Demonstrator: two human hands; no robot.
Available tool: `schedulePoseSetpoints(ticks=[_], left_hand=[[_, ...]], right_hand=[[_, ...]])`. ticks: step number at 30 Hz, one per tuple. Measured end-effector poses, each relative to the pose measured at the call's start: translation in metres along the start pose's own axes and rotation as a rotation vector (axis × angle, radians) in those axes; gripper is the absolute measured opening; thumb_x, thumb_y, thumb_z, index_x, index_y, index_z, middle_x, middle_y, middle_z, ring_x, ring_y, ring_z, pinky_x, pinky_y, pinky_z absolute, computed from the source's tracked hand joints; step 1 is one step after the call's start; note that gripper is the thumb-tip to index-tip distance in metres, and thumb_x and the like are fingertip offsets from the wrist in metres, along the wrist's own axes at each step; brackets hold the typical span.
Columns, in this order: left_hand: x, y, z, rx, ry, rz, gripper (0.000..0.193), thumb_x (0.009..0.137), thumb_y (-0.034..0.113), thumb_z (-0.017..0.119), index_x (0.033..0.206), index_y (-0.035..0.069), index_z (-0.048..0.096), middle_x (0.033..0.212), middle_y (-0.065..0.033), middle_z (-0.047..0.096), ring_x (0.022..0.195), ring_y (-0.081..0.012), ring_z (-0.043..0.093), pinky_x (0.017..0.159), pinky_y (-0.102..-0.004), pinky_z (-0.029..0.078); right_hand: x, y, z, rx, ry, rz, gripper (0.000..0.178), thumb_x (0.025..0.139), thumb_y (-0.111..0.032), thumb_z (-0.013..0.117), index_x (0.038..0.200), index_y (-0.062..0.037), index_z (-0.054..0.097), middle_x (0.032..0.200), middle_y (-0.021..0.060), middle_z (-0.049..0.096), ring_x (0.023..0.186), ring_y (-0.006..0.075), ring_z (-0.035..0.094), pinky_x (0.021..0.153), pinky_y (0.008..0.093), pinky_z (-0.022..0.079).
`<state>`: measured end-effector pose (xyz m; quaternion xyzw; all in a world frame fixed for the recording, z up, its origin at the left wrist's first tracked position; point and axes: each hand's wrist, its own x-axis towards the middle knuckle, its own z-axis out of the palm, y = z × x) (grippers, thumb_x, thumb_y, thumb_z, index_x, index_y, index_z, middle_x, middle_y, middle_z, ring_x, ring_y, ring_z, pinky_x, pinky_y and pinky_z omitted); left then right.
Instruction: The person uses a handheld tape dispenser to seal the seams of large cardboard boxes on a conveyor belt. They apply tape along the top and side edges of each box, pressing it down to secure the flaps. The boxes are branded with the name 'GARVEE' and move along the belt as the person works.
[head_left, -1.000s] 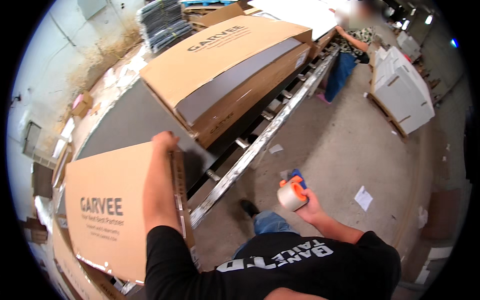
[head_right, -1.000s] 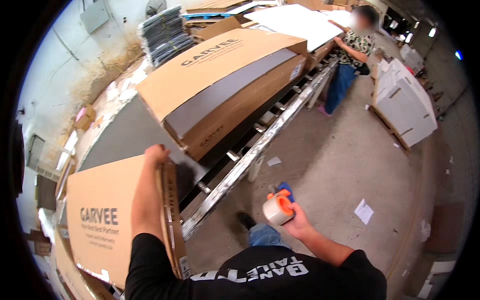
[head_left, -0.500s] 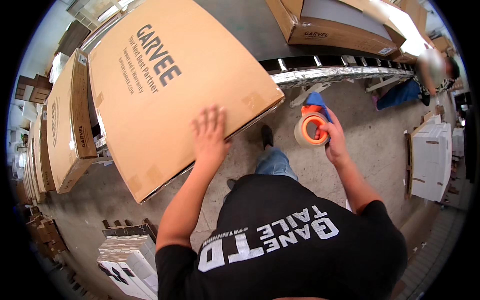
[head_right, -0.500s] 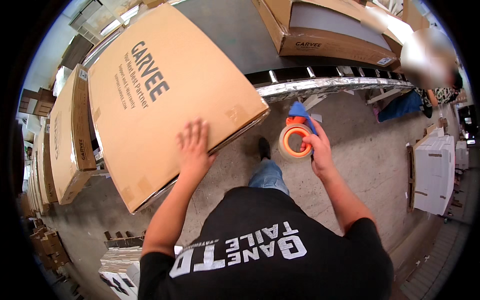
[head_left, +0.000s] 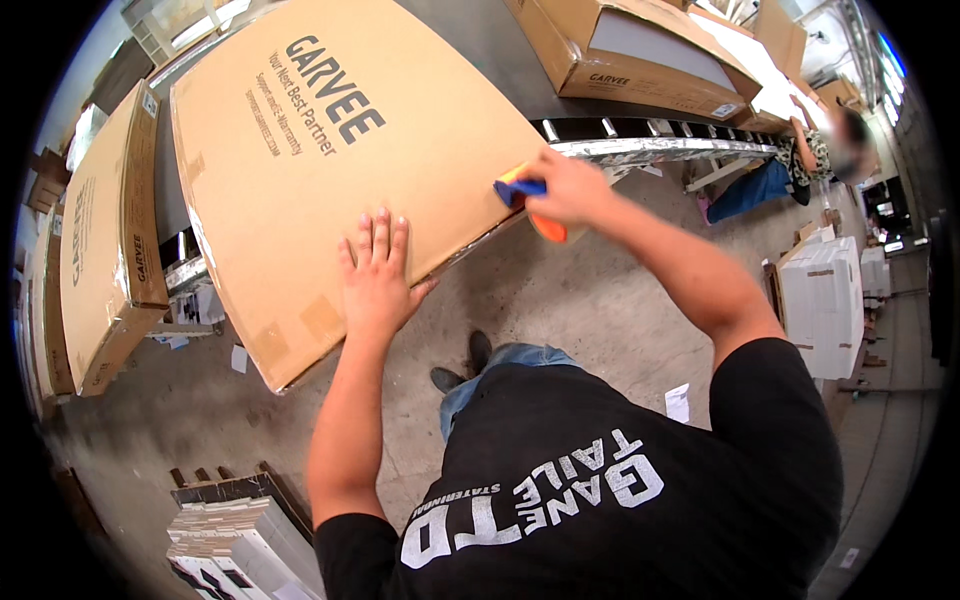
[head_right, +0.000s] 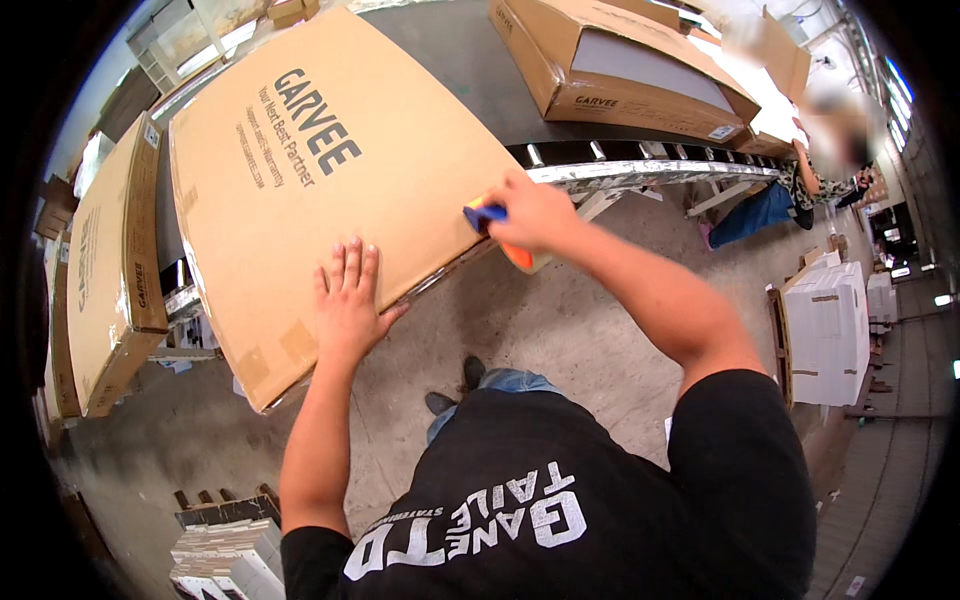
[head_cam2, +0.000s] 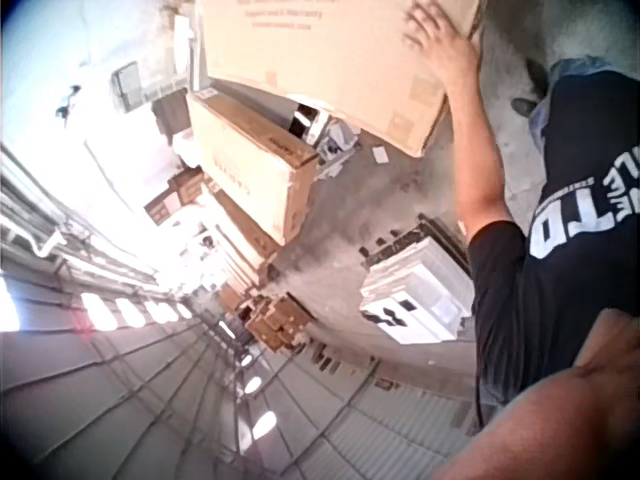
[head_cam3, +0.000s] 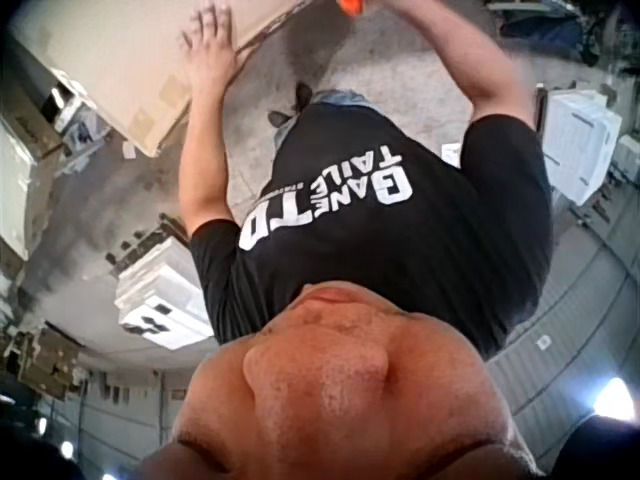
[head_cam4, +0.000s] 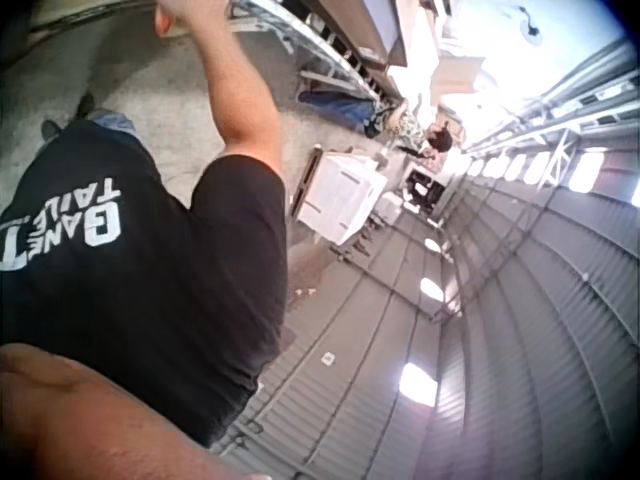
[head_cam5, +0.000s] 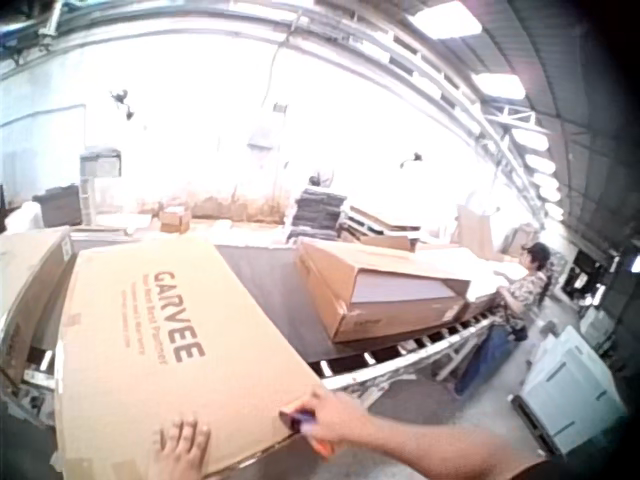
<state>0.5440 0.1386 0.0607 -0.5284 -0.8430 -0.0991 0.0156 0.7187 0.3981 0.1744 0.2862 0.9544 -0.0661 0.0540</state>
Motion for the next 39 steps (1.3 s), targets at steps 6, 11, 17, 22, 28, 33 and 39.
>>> schedulePoseSetpoints(ticks=[6,11,17,22,28,33,39], left_hand=[[-0.026,0.007,0.003,-0.05,-0.03,-0.021,0.102,0.081,0.063,0.075,0.16,0.014,0.036,0.169,-0.0124,0.031,0.157,-0.0339,0.026,0.124,-0.0604,0.021],[-0.025,0.0,0.008,-0.038,0.02,0.01,0.101,0.081,0.062,0.076,0.16,0.013,0.036,0.168,-0.0126,0.032,0.156,-0.034,0.027,0.124,-0.0607,0.021],[-0.04,-0.04,0.001,0.052,-0.137,0.177,0.108,0.08,0.061,0.077,0.162,0.009,0.03,0.17,-0.0089,0.028,0.158,-0.0284,0.023,0.128,-0.0533,0.019],[-0.088,-0.109,-0.005,0.022,-0.029,0.051,0.108,0.081,0.066,0.074,0.162,0.007,0.032,0.17,-0.0098,0.029,0.158,-0.0302,0.023,0.127,-0.057,0.016],[-0.086,-0.101,0.003,-0.053,-0.054,0.03,0.103,0.087,0.068,0.066,0.161,0.005,0.032,0.17,-0.0102,0.029,0.159,-0.0313,0.022,0.127,-0.0599,0.013],[-0.074,-0.084,0.019,-0.099,0.009,0.022,0.1,0.088,0.065,0.065,0.161,0.005,0.033,0.17,-0.0121,0.029,0.159,-0.0333,0.021,0.125,-0.0626,0.013],[-0.062,-0.104,0.006,-0.018,-0.026,0.198,0.091,0.09,0.054,0.067,0.162,0.011,0.033,0.17,-0.0144,0.027,0.158,-0.0366,0.019,0.124,-0.0658,0.014]], right_hand=[[-0.095,0.041,0.075,0.014,-0.094,0.021,0.042,0.078,-0.032,0.069,0.117,-0.0197,0.076,0.123,0.0093,0.059,0.108,0.0326,0.066,0.092,0.0463,0.057],[-0.065,-0.004,0.097,-0.235,-0.121,-0.03,0.038,0.079,-0.029,0.069,0.115,-0.0179,0.075,0.123,0.009,0.06,0.106,0.035,0.064,0.09,0.0473,0.058],[-0.111,-0.009,0.101,-0.218,-0.496,0.072,0.039,0.08,-0.034,0.068,0.116,-0.0228,0.078,0.122,0.0118,0.062,0.108,0.0356,0.065,0.091,0.0481,0.057],[-0.11,-0.109,0.027,0.002,-0.095,-0.161,0.04,0.082,-0.037,0.067,0.118,-0.0196,0.075,0.122,0.0127,0.061,0.105,0.0368,0.066,0.093,0.0479,0.056],[-0.037,-0.217,0.005,0.106,0.166,-0.228,0.038,0.084,-0.035,0.065,0.116,-0.0189,0.076,0.118,0.0101,0.065,0.103,0.0339,0.068,0.092,0.0437,0.056],[-0.108,-0.159,0.077,0.043,0.012,-0.092,0.038,0.078,-0.031,0.069,0.116,-0.0245,0.074,0.118,0.0096,0.06,0.105,0.035,0.065,0.087,0.0471,0.058],[-0.067,-0.194,0.152,-0.006,0.042,-0.001,0.037,0.075,-0.031,0.074,0.109,-0.0174,0.075,0.121,0.0101,0.059,0.101,0.0335,0.064,0.082,0.0451,0.06]])
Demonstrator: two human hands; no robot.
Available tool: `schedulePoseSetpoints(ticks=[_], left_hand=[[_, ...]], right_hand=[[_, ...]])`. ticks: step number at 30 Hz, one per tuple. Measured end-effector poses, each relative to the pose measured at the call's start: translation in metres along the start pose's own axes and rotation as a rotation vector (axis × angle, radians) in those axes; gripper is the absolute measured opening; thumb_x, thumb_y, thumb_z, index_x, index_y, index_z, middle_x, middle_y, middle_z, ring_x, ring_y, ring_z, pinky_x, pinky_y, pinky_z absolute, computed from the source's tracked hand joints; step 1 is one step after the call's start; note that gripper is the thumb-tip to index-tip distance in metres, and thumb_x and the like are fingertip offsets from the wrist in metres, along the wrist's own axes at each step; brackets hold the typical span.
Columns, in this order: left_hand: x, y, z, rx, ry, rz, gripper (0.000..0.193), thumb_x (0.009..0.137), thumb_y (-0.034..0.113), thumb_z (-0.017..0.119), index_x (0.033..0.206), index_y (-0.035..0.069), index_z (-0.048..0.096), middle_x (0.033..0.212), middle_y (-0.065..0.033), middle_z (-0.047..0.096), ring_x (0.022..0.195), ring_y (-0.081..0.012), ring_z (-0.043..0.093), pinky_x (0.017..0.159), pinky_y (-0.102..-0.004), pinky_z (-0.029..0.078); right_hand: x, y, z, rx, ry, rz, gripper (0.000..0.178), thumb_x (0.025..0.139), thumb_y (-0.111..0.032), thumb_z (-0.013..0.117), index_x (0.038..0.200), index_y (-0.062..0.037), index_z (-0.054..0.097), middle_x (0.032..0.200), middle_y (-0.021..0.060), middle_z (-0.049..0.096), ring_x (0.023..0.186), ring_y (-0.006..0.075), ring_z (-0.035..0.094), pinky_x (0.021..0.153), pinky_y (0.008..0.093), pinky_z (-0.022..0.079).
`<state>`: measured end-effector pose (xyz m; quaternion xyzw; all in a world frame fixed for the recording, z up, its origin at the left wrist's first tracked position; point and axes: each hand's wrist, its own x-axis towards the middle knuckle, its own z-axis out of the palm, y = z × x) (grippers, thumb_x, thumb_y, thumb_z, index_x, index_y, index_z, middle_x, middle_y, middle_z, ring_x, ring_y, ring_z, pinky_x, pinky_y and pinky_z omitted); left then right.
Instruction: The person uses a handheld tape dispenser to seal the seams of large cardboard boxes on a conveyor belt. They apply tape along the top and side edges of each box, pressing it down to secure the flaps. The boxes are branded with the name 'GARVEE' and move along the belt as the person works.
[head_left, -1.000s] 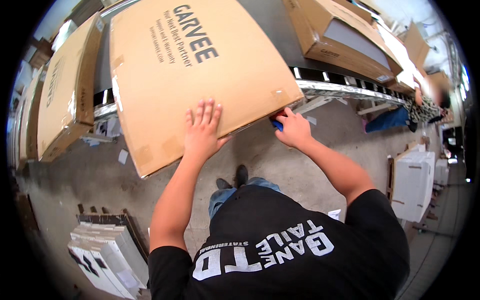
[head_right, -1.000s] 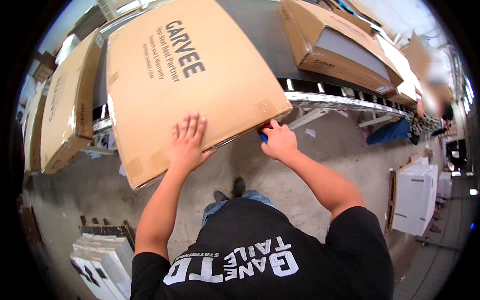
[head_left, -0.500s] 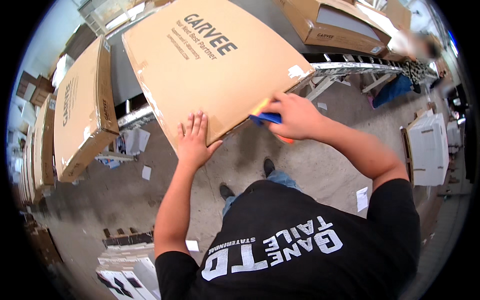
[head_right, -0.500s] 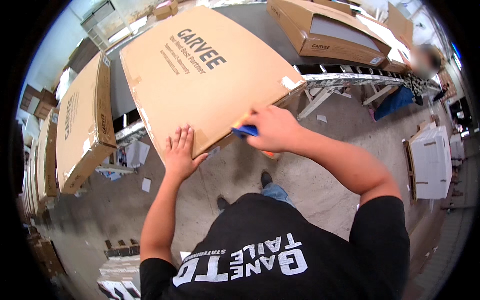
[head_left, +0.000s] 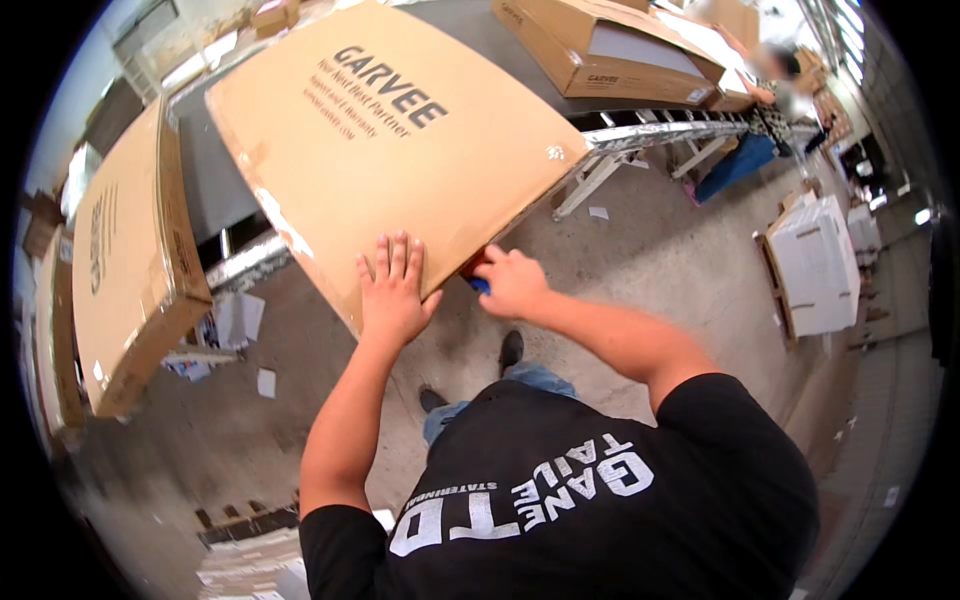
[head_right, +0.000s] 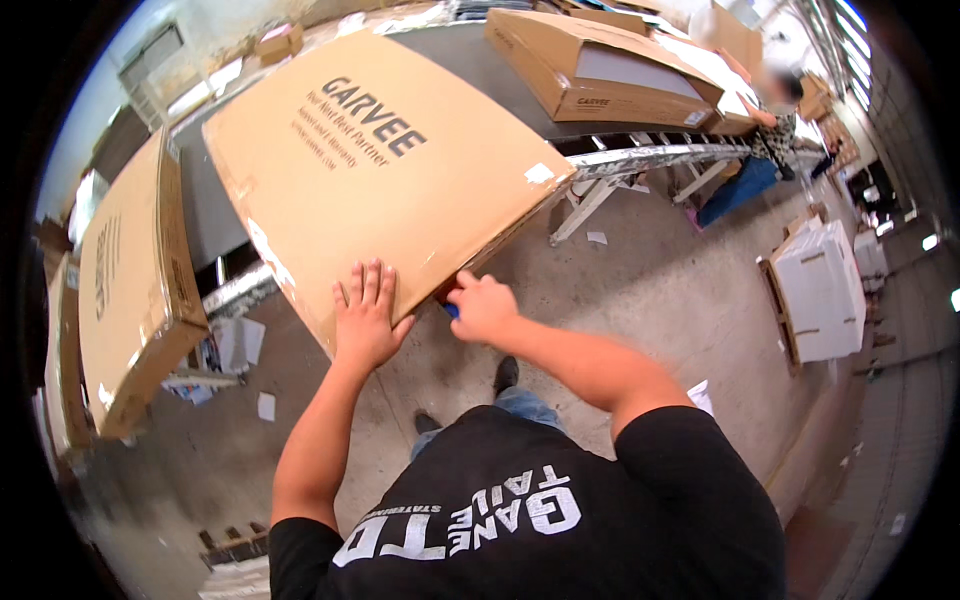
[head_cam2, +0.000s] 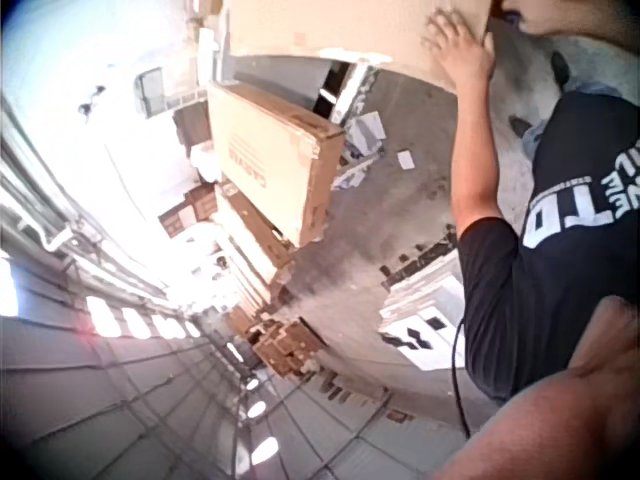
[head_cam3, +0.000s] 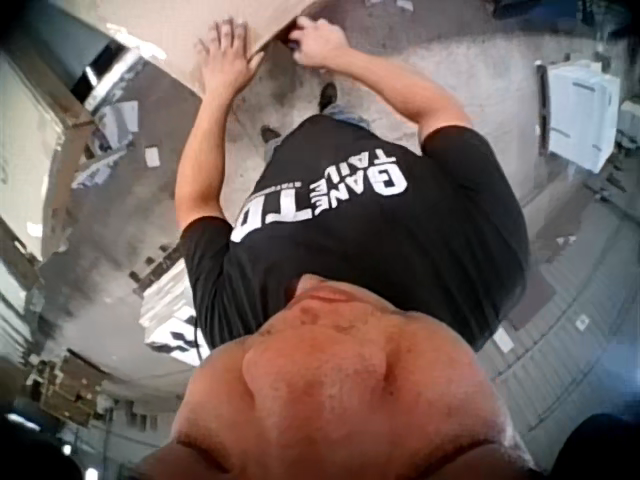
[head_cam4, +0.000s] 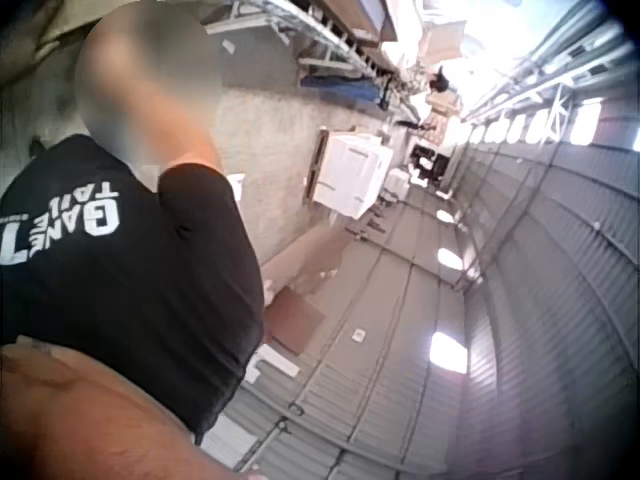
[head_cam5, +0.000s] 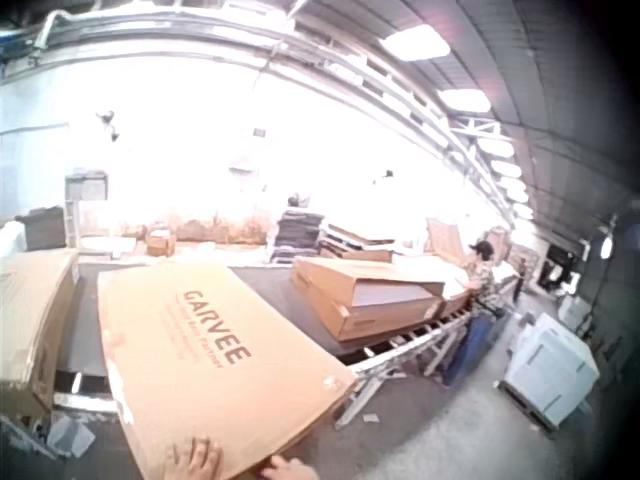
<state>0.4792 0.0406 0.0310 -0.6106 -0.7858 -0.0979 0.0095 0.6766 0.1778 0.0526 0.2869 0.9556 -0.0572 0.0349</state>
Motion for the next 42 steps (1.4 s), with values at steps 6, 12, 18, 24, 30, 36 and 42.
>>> schedulePoseSetpoints(ticks=[6,12,18,24,30,36,42], left_hand=[[0.083,0.008,0.033,0.042,0.053,0.239,0.086,0.091,0.046,0.068,0.162,0.012,0.035,0.169,-0.0139,0.029,0.157,-0.0369,0.023,0.124,-0.0655,0.016],[0.109,0.059,0.032,0.059,-0.002,0.196,0.078,0.097,0.045,0.062,0.161,0.008,0.035,0.169,-0.0161,0.03,0.156,-0.0386,0.027,0.123,-0.065,0.017],[0.221,0.129,0.023,0.094,0.012,0.139,0.078,0.1,0.049,0.056,0.161,0.007,0.033,0.17,-0.0162,0.028,0.157,-0.0383,0.023,0.125,-0.0614,0.017],[0.233,0.139,0.007,0.132,-0.094,0.14,0.084,0.1,0.053,0.055,0.163,0.005,0.027,0.172,-0.0153,0.023,0.159,-0.0365,0.017,0.127,-0.0568,0.012],[0.23,0.132,-0.016,0.036,-0.031,0.189,0.085,0.099,0.048,0.058,0.162,-0.001,0.027,0.171,-0.0176,0.025,0.159,-0.0374,0.017,0.127,-0.056,0.01],[0.233,0.121,-0.015,-0.169,-0.147,0.238,0.094,0.093,0.041,0.066,0.164,0.0,0.02,0.171,-0.019,0.022,0.16,-0.0368,0.014,0.128,-0.0537,0.006],[0.276,0.075,-0.036,-0.571,-0.467,0.308,0.082,0.094,0.034,0.065,0.165,0.012,0.029,0.171,-0.0141,0.026,0.162,-0.0309,0.011,0.128,-0.0493,0.005]], right_hand=[[-0.026,0.071,0.115,-0.155,-0.194,-0.053,0.014,0.075,-0.026,0.075,0.087,-0.0195,0.078,0.112,0.0091,0.063,0.099,0.0341,0.062,0.078,0.0479,0.057],[-0.096,0.187,0.158,1.072,-0.25,0.235,0.049,0.085,-0.028,0.075,0.133,-0.0164,0.072,0.126,0.0085,0.071,0.115,0.0225,0.068,0.098,0.0387,0.055],[-0.046,0.296,-0.008,1.855,-0.08,0.485,0.065,0.083,-0.01,0.06,0.147,0.0028,0.053,0.131,0.0128,0.068,0.111,0.0169,0.069,0.097,0.0313,0.055],[0.026,0.374,-0.068,1.762,-0.18,0.334,0.067,0.075,-0.005,0.06,0.141,0.002,0.061,0.115,0.0099,0.07,0.091,0.0115,0.068,0.08,0.0234,0.058],[0.134,0.359,-0.097,1.729,-0.353,0.037,0.064,0.077,-0.012,0.063,0.139,0.0045,0.061,0.111,0.0119,0.073,0.098,0.0128,0.068,0.085,0.0272,0.057],[0.063,0.311,-0.079,1.632,-0.358,0.079,0.059,0.076,-0.01,0.067,0.134,-0.0002,0.068,0.115,0.01,0.068,0.103,0.0164,0.065,0.087,0.0289,0.053],[0.013,0.184,-0.056,1.624,0.27,0.387,0.055,0.082,-0.015,0.071,0.136,-0.0062,0.068,0.115,0.0095,0.056,0.111,0.02,0.059,0.096,0.0305,0.05]])
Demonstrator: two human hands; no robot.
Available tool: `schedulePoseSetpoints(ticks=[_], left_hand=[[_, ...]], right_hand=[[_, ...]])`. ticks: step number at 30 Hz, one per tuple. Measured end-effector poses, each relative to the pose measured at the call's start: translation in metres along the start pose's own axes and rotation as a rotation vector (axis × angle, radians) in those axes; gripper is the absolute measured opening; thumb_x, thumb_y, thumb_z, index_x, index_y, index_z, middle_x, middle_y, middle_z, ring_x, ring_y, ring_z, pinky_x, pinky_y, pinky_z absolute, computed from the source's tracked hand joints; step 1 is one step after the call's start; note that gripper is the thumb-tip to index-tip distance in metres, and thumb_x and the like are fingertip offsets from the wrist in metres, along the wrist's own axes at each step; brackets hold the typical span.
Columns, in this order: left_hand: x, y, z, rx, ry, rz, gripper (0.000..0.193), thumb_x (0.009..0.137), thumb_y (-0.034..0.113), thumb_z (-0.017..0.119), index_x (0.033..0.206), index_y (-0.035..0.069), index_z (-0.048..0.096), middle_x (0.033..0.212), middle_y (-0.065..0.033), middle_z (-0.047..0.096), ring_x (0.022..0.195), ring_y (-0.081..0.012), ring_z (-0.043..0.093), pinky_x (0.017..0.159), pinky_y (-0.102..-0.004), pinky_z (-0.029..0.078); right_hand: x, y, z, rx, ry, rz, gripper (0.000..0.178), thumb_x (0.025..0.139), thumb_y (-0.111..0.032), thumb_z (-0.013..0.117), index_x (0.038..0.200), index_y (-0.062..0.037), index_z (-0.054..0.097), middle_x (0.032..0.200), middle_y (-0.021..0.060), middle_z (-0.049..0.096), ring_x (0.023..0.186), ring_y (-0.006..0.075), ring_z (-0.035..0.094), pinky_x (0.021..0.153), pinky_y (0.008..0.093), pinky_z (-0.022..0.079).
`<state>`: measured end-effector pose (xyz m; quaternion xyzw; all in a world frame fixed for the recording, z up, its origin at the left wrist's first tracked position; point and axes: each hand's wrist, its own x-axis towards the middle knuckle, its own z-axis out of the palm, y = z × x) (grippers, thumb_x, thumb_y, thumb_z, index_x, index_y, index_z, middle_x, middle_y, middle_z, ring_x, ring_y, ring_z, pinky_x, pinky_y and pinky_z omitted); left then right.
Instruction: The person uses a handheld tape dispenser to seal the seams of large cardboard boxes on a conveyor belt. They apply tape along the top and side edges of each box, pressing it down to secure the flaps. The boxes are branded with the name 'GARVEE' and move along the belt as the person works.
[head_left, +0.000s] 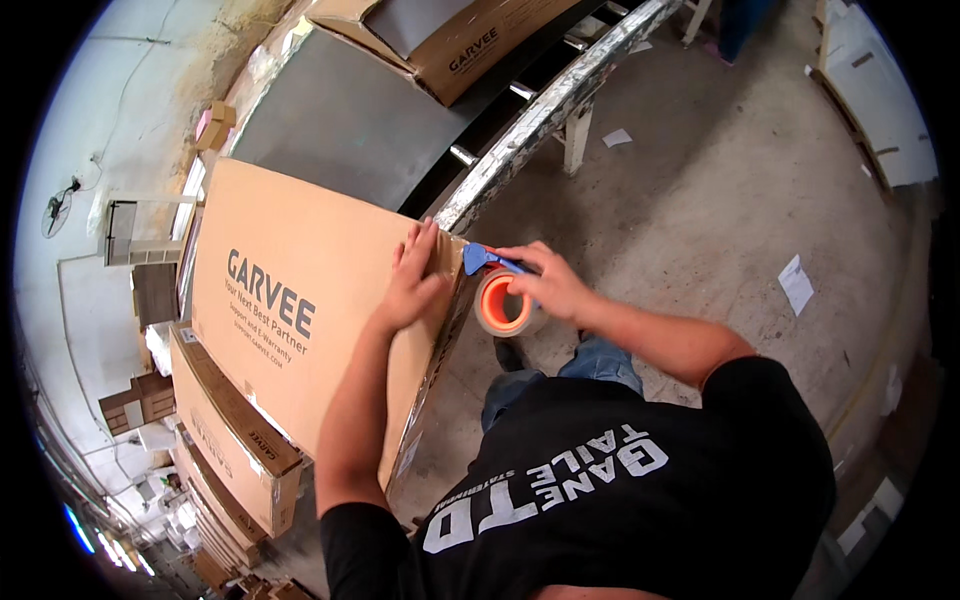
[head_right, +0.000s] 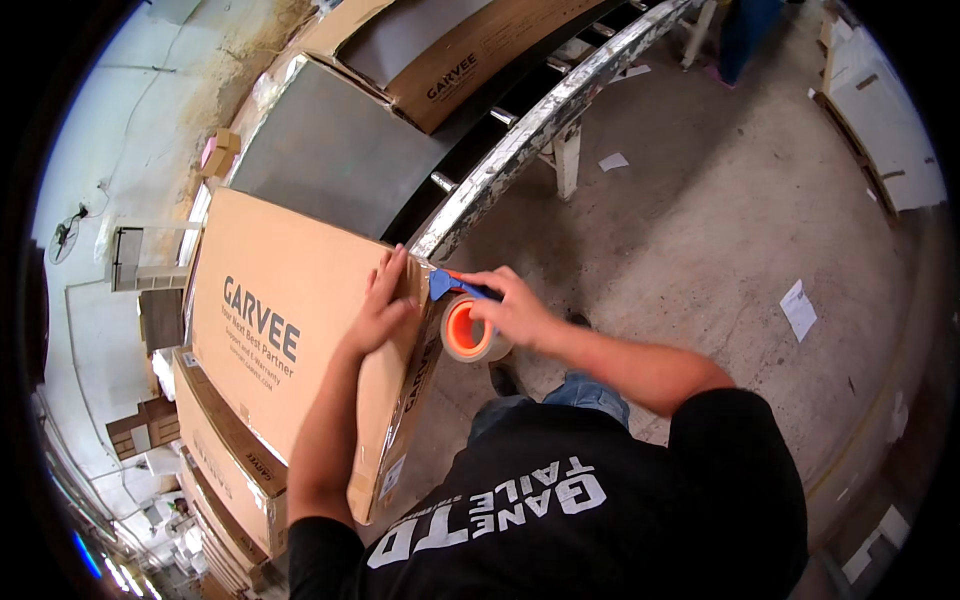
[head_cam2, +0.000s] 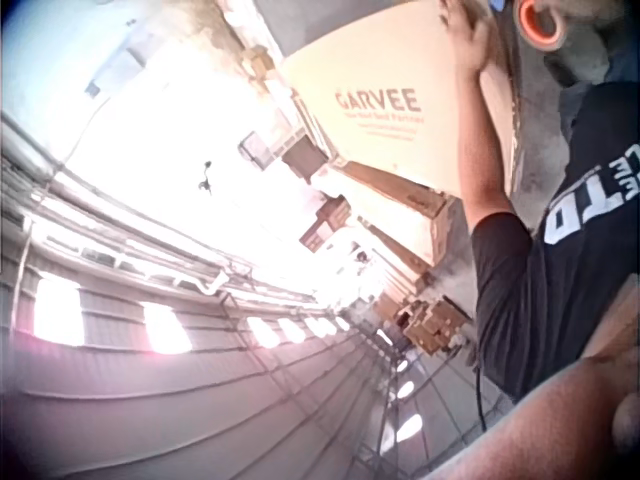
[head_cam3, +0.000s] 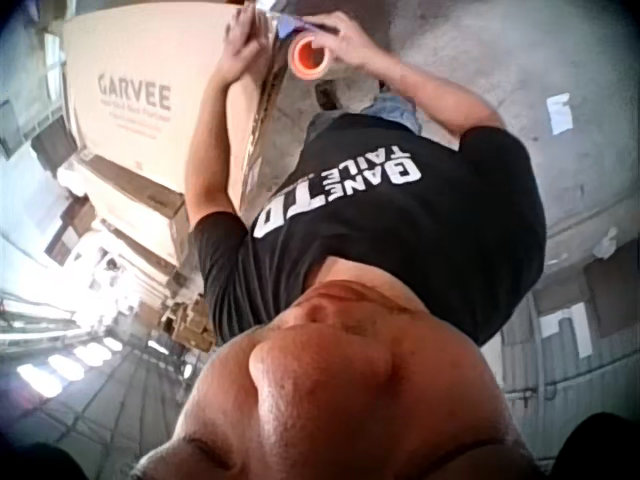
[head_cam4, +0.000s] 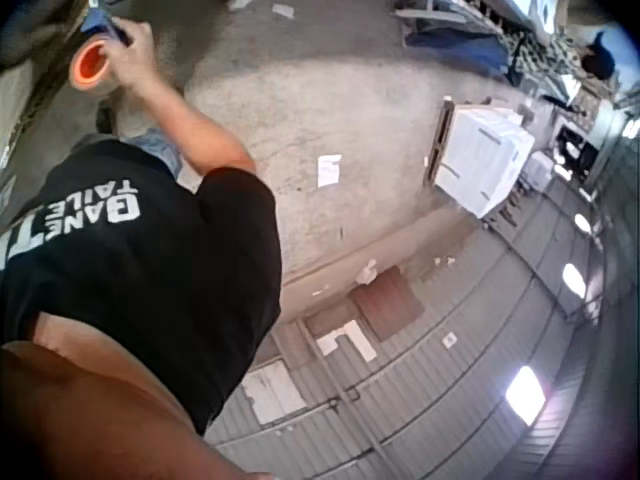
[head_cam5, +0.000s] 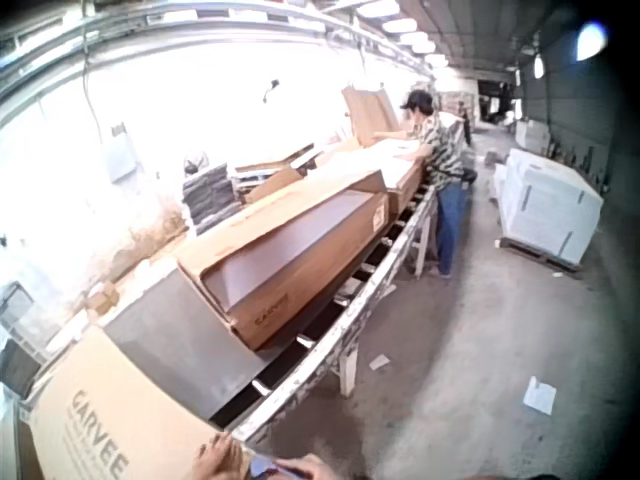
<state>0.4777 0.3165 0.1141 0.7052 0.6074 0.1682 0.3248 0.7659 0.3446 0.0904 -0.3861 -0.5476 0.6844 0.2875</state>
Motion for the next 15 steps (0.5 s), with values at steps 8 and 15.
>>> schedulePoseSetpoints(ticks=[8,15], left_hand=[[0.124,0.059,-0.017,0.522,-0.502,0.328,0.03,0.093,0.037,0.07,0.1,0.01,0.081,0.111,-0.0119,0.077,0.102,-0.0313,0.071,0.089,-0.043,0.055],[0.115,0.039,0.012,1.204,-0.326,1.109,0.032,0.085,0.043,0.069,0.096,0.017,0.083,0.108,-0.008,0.076,0.127,-0.0276,0.063,0.119,-0.051,0.035]], right_hand=[[-0.073,0.061,0.13,-0.093,0.194,-0.095,0.06,0.081,-0.019,0.077,0.137,-0.0036,0.063,0.117,0.0148,0.054,0.114,0.0281,0.056,0.103,0.0364,0.046],[-0.097,0.074,0.192,-0.044,0.397,-0.127,0.059,0.081,-0.017,0.075,0.137,-0.0018,0.062,0.119,0.0155,0.055,0.115,0.0278,0.056,0.104,0.0359,0.045]])
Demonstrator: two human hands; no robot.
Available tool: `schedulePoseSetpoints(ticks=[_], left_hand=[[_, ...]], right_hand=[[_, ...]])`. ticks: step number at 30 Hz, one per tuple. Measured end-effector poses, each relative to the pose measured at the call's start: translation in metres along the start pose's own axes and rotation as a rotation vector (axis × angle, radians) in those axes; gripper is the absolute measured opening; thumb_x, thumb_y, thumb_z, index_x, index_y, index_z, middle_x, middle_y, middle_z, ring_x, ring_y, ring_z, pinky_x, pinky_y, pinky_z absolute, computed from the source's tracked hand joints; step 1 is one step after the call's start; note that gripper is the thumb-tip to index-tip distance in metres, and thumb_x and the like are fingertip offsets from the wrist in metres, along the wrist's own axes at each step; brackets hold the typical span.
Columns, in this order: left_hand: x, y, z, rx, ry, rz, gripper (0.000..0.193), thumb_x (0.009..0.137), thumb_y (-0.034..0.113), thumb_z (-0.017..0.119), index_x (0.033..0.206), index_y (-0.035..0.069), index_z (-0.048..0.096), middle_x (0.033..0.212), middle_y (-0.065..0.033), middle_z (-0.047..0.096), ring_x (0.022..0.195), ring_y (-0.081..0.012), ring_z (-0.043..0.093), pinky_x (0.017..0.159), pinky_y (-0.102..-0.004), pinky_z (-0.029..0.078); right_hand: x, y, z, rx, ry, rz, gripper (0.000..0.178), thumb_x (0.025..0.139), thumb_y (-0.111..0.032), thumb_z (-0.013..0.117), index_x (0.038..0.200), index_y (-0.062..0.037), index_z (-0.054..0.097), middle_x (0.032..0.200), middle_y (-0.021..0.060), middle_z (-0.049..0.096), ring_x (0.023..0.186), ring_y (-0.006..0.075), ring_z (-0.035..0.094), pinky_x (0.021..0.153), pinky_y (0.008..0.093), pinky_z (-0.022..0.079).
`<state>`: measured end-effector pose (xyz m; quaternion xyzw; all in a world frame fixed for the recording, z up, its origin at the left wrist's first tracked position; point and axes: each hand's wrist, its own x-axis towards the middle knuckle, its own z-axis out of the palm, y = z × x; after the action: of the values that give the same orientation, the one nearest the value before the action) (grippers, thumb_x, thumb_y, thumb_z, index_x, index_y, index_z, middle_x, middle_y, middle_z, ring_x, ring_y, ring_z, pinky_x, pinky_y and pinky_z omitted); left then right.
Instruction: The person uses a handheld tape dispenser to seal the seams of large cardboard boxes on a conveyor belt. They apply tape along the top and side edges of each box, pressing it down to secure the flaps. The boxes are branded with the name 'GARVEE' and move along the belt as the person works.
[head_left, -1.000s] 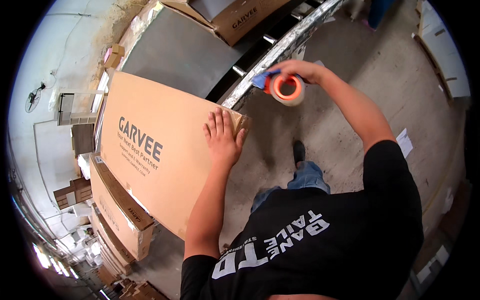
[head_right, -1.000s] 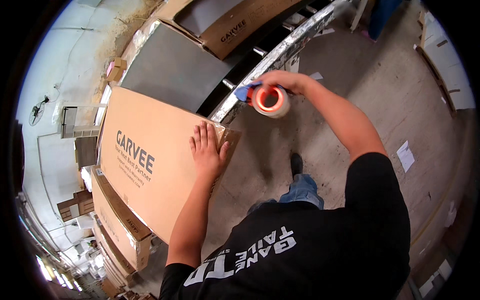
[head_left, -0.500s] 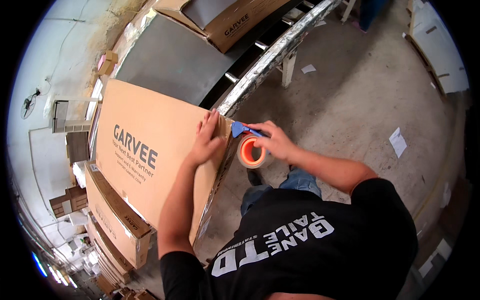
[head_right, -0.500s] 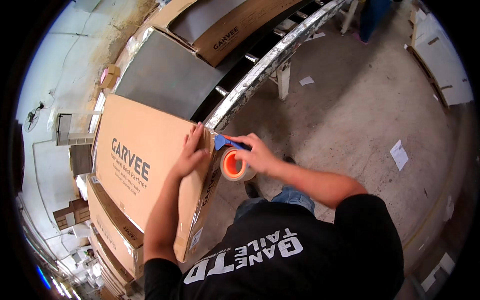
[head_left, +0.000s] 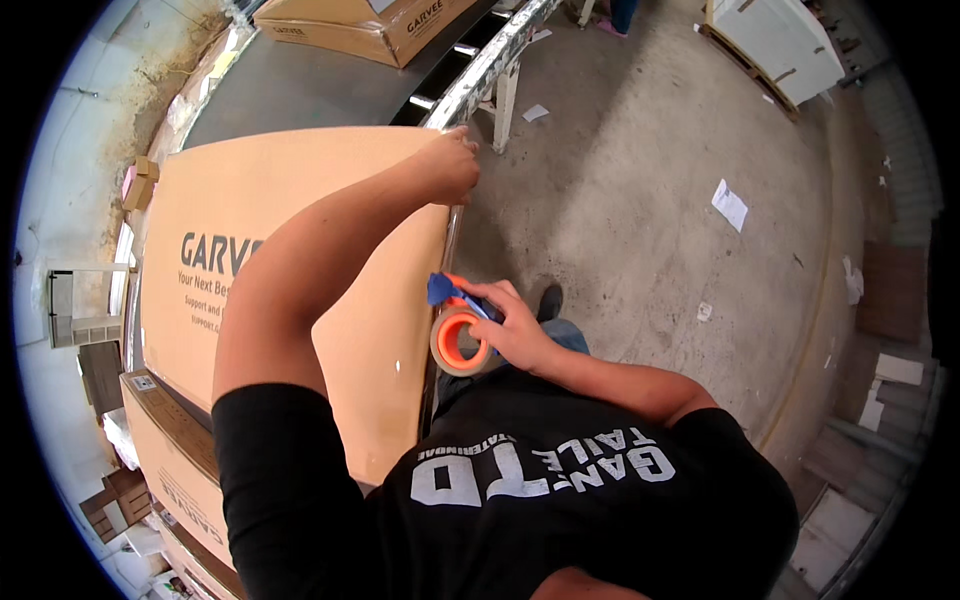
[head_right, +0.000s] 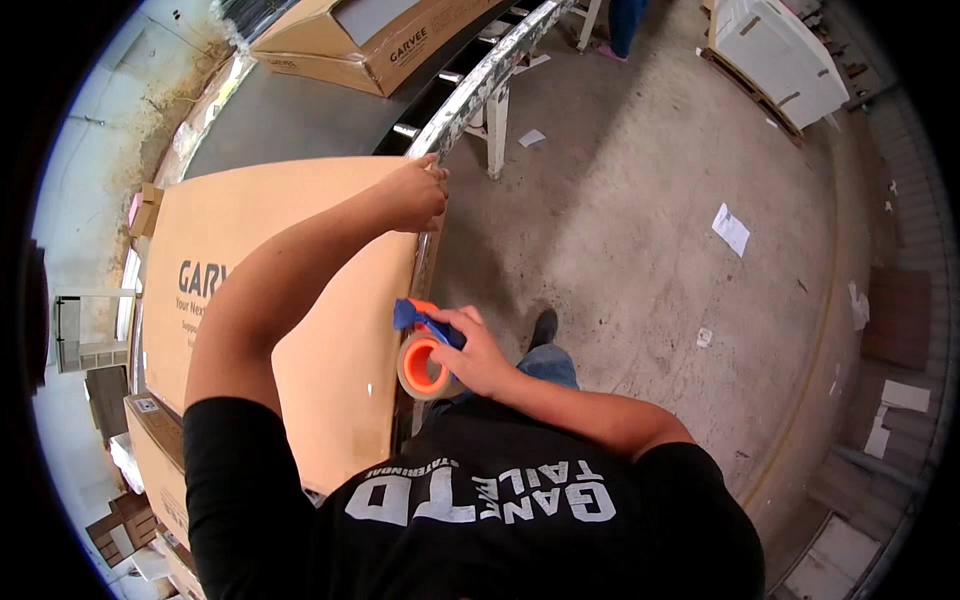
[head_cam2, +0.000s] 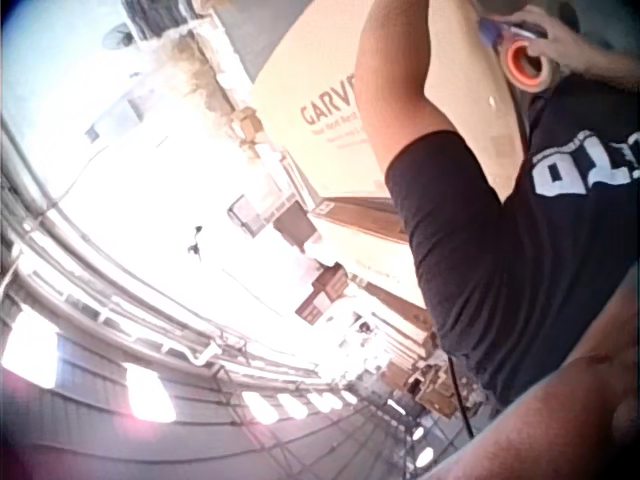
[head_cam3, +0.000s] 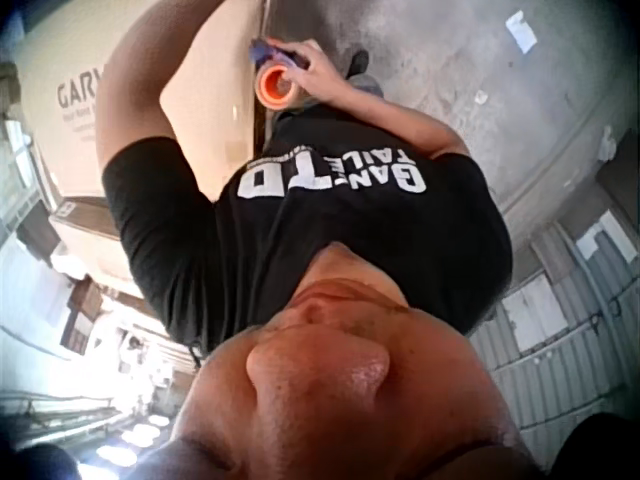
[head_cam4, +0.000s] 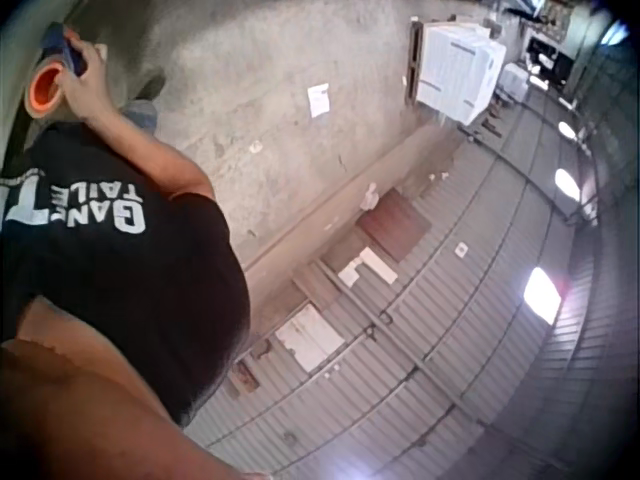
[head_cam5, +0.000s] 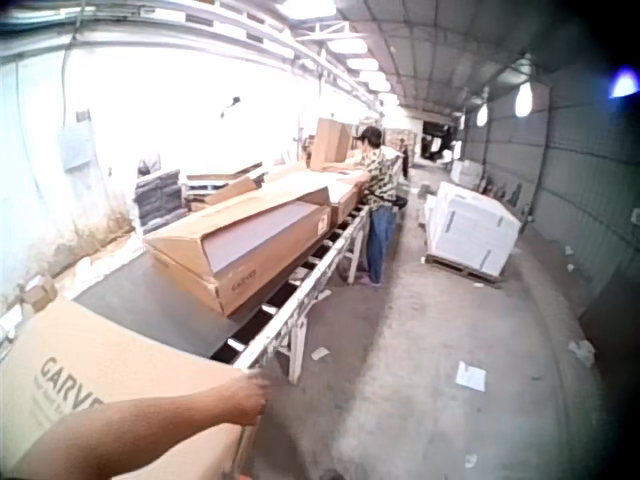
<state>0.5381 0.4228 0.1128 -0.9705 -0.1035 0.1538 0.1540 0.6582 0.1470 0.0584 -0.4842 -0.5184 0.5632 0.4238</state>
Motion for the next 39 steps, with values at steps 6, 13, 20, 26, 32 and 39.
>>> schedulePoseSetpoints(ticks=[6,13,20,26,32,39], left_hand=[[-0.007,0.036,-0.023,0.036,-0.345,0.068,0.035,0.088,0.05,0.071,0.098,0.019,0.084,0.108,-0.0062,0.078,0.113,-0.0303,0.069,0.122,-0.0516,0.029],[-0.072,0.1,0.007,-0.2,-0.227,0.018,0.033,0.094,0.047,0.063,0.1,0.02,0.081,0.119,-0.0051,0.073,0.135,-0.027,0.055,0.122,-0.0567,0.03],[-0.098,0.136,-0.027,-0.12,-0.194,0.024,0.035,0.1,0.045,0.057,0.117,0.023,0.078,0.132,0.0005,0.069,0.144,-0.0256,0.047,0.125,-0.0573,0.026],[-0.112,0.122,-0.009,-0.16,-0.098,-0.075,0.04,0.106,0.046,0.049,0.13,0.025,0.073,0.148,0.0011,0.06,0.15,-0.0241,0.04,0.126,-0.0566,0.024],[-0.129,0.184,-0.037,-0.117,-0.16,0.069,0.048,0.104,0.052,0.049,0.134,0.02,0.07,0.153,-0.0031,0.056,0.153,-0.0275,0.035,0.127,-0.0556,0.021],[-0.19,0.216,0.002,-0.246,0.209,0.226,0.063,0.097,0.05,0.063,0.147,0.012,0.055,0.164,-0.011,0.04,0.156,-0.0326,0.029,0.126,-0.0545,0.021]], right_hand=[[-0.024,0.008,0.015,-0.099,0.02,-0.089,0.063,0.083,-0.017,0.074,0.142,-0.0011,0.058,0.124,0.0136,0.052,0.119,0.0254,0.053,0.105,0.035,0.042],[-0.08,0.044,0.059,-0.087,0.014,-0.02,0.06,0.082,-0.018,0.075,0.139,-0.0043,0.061,0.121,0.0149,0.054,0.115,0.0292,0.057,0.104,0.0386,0.046],[-0.06,0.031,0.036,-0.144,0.139,-0.092,0.059,0.081,-0.023,0.076,0.138,-0.0117,0.066,0.124,0.0175,0.055,0.118,0.0303,0.057,0.107,0.0389,0.046],[-0.101,0.022,0.073,0.168,0.125,0.046,0.057,0.087,-0.022,0.073,0.141,-0.0085,0.063,0.128,0.0177,0.053,0.116,0.0263,0.058,0.103,0.0392,0.049],[-0.215,0.086,0.154,-0.101,0.154,-0.132,0.059,0.087,-0.017,0.07,0.145,-0.0117,0.061,0.121,0.0089,0.056,0.113,0.0187,0.055,0.1,0.0336,0.044],[-0.093,0.111,0.218,-0.634,0.145,-0.351,0.046,0.083,-0.032,0.073,0.128,-0.0214,0.073,0.122,0.0071,0.067,0.111,0.0335,0.066,0.095,0.0408,0.054]])
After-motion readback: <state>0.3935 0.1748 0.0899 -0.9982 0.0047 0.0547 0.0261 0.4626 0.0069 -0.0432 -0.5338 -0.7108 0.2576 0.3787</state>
